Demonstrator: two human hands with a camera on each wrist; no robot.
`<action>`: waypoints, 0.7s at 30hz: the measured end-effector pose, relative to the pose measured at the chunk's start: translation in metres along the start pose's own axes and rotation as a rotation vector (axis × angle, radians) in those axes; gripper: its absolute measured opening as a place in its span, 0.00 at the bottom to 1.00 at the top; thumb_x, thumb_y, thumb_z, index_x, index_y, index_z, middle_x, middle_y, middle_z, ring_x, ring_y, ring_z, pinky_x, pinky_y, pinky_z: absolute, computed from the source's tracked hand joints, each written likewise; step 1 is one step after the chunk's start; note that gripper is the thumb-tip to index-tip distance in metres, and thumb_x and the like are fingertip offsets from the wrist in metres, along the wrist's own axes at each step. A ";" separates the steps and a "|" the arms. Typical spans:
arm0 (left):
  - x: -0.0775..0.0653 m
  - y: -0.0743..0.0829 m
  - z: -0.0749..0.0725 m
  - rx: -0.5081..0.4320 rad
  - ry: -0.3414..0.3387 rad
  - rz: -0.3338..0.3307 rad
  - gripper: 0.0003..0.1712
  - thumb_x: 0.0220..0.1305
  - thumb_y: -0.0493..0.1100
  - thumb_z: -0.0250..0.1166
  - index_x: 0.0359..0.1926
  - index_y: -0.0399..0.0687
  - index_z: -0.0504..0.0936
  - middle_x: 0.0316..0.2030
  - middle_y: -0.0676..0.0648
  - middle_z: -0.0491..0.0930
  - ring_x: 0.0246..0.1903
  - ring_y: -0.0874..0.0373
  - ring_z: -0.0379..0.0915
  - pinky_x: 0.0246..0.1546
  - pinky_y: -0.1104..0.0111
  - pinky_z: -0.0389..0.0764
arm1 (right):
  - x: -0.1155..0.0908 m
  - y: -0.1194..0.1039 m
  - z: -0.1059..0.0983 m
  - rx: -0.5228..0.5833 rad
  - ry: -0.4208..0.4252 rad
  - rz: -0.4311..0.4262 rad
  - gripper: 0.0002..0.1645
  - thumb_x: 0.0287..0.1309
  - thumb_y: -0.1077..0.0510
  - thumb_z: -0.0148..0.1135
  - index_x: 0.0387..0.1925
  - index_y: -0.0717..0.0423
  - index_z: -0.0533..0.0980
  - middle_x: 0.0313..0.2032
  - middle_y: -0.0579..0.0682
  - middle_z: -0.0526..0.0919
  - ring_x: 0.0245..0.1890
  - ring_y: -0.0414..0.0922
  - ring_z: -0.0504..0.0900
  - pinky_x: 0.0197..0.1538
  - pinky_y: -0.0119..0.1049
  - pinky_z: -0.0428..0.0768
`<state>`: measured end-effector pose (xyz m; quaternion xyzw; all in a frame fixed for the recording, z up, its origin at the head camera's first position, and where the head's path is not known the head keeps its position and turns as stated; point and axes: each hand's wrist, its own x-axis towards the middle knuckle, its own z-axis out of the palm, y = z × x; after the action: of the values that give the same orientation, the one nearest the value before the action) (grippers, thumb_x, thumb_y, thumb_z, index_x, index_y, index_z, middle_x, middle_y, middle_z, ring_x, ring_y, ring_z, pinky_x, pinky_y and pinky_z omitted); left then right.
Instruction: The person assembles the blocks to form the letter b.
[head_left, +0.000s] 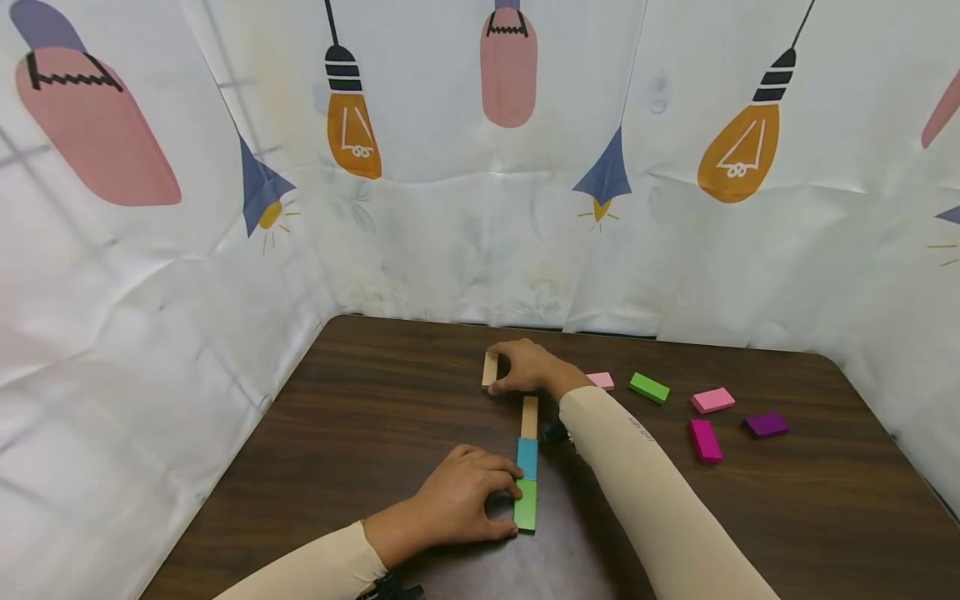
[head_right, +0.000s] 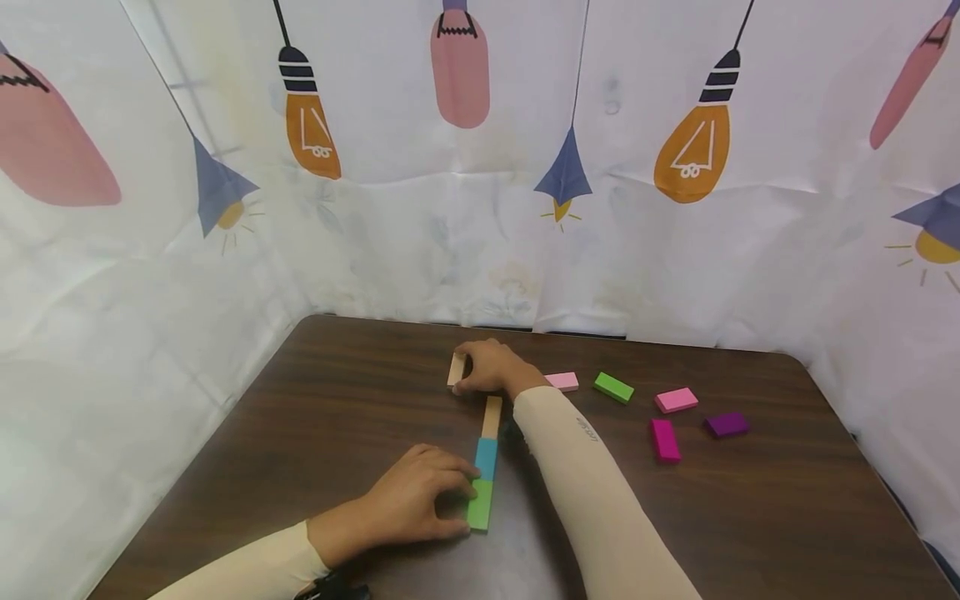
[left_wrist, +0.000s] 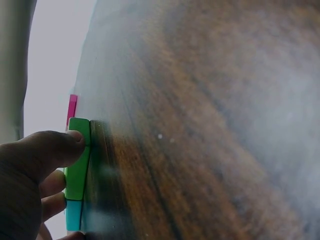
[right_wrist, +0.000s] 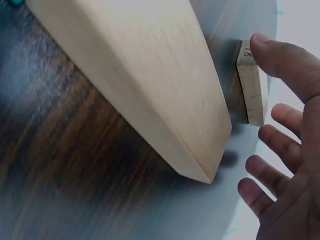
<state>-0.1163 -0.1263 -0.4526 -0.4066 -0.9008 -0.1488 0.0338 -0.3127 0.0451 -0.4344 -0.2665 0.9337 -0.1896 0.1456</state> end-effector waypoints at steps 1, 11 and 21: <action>0.000 0.000 0.000 0.001 0.001 0.002 0.18 0.57 0.62 0.75 0.45 0.65 0.88 0.56 0.62 0.81 0.55 0.65 0.76 0.58 0.57 0.72 | 0.000 0.000 0.001 -0.007 -0.003 0.002 0.45 0.57 0.39 0.74 0.73 0.42 0.69 0.70 0.54 0.70 0.73 0.59 0.63 0.66 0.57 0.69; 0.000 0.000 -0.001 0.006 0.001 0.003 0.18 0.56 0.62 0.75 0.45 0.65 0.88 0.56 0.62 0.80 0.55 0.65 0.76 0.58 0.57 0.72 | -0.001 -0.004 0.001 -0.066 0.021 0.016 0.38 0.60 0.40 0.73 0.69 0.42 0.73 0.67 0.54 0.74 0.69 0.58 0.68 0.66 0.55 0.70; 0.000 0.000 0.000 0.020 0.005 0.002 0.18 0.56 0.63 0.75 0.45 0.65 0.88 0.55 0.62 0.81 0.55 0.66 0.76 0.58 0.58 0.72 | -0.009 0.002 -0.007 -0.011 0.036 0.008 0.36 0.59 0.41 0.73 0.67 0.42 0.74 0.66 0.55 0.73 0.69 0.58 0.68 0.62 0.54 0.73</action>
<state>-0.1161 -0.1261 -0.4528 -0.4068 -0.9017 -0.1409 0.0402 -0.3087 0.0532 -0.4277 -0.2602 0.9383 -0.1885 0.1282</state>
